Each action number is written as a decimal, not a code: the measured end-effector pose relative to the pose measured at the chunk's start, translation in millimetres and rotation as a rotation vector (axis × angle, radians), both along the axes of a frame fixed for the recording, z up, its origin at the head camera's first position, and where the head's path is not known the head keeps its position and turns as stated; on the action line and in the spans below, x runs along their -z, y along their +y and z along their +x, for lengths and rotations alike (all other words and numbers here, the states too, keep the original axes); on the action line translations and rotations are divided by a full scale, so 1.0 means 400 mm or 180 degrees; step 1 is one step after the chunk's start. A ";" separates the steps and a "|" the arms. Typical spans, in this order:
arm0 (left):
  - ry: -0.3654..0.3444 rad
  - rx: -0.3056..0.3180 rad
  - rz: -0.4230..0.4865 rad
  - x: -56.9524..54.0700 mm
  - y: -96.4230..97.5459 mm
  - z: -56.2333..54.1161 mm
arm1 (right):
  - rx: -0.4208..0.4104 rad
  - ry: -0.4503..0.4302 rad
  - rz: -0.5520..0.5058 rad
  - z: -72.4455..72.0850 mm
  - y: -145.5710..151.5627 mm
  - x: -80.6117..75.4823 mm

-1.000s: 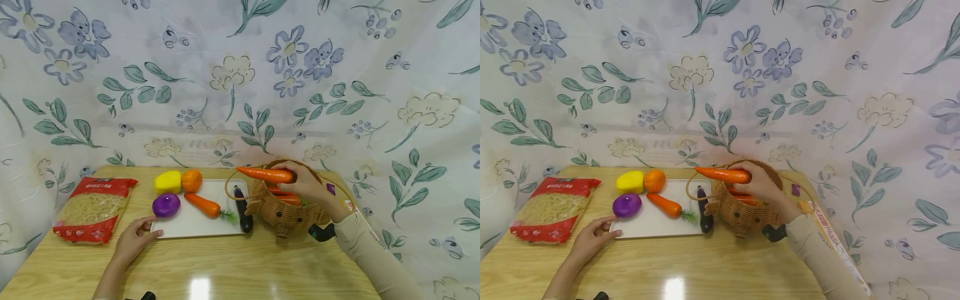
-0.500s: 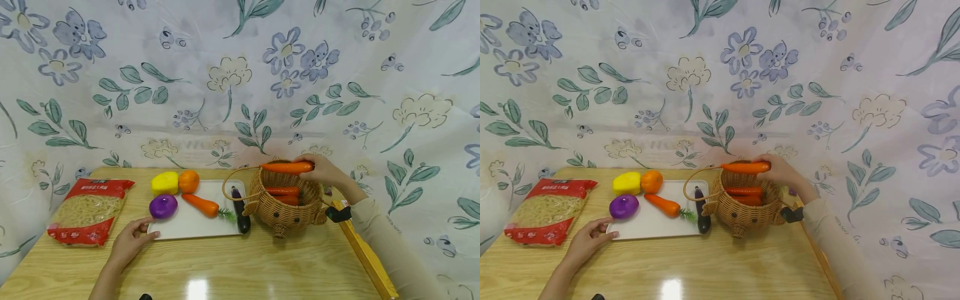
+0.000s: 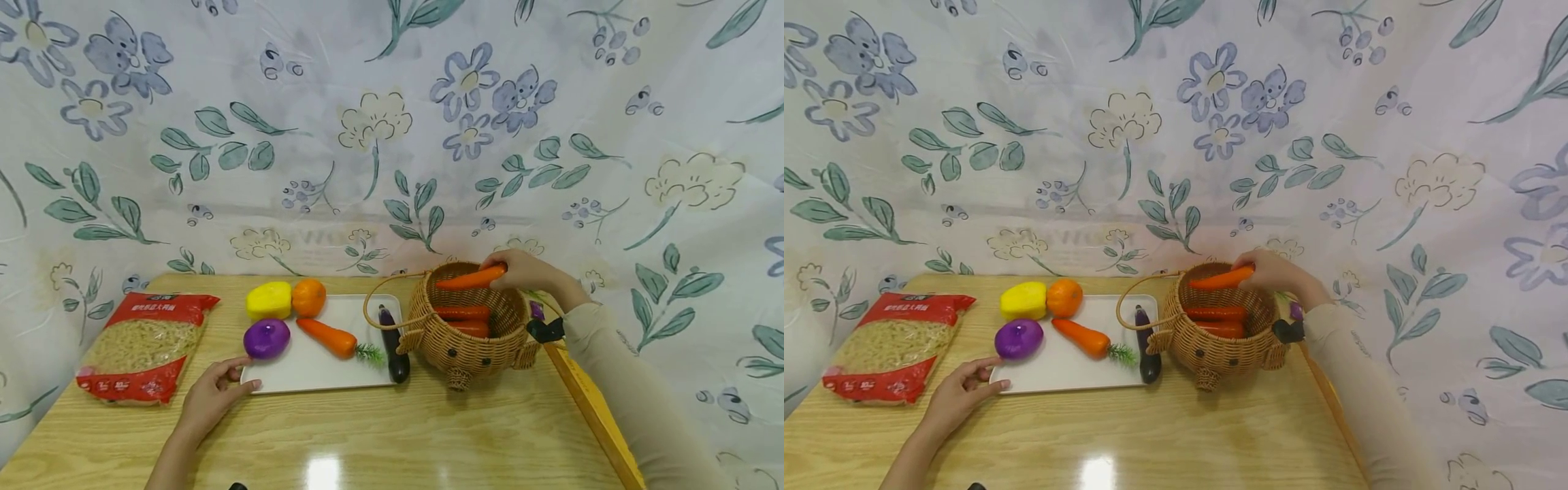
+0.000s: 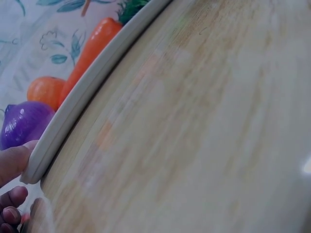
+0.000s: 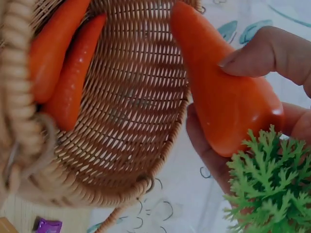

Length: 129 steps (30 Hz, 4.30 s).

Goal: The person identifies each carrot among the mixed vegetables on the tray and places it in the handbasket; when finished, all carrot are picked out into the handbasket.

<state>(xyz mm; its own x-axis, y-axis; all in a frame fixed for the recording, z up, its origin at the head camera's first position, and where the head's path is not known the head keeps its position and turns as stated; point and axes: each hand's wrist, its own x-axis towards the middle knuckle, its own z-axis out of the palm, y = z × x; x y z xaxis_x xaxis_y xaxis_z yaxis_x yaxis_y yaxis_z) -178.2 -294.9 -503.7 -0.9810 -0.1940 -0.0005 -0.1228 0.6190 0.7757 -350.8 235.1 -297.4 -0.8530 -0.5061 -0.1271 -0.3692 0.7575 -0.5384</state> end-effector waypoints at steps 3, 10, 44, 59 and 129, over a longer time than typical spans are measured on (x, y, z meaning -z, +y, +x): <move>0.0009 -0.0002 0.0016 0.000 0.001 -0.001 | -0.0064 -0.0057 0.0084 -0.024 -0.012 0.012; 0.0028 -0.0057 0.0005 -0.001 0.004 0.000 | -0.0165 -0.0211 0.0023 -0.079 -0.048 0.064; 0.0102 -0.0171 -0.0039 0.004 0.010 0.025 | 0.0081 -0.0251 0.0575 -0.112 -0.072 0.217; 0.0175 -0.0182 -0.0176 -0.003 -0.021 0.057 | -0.0025 0.0102 0.0309 -0.112 -0.089 0.271; 0.0179 -0.0130 0.0056 0.000 -0.001 0.006 | 0.0323 0.0918 -0.0456 0.212 -0.664 0.397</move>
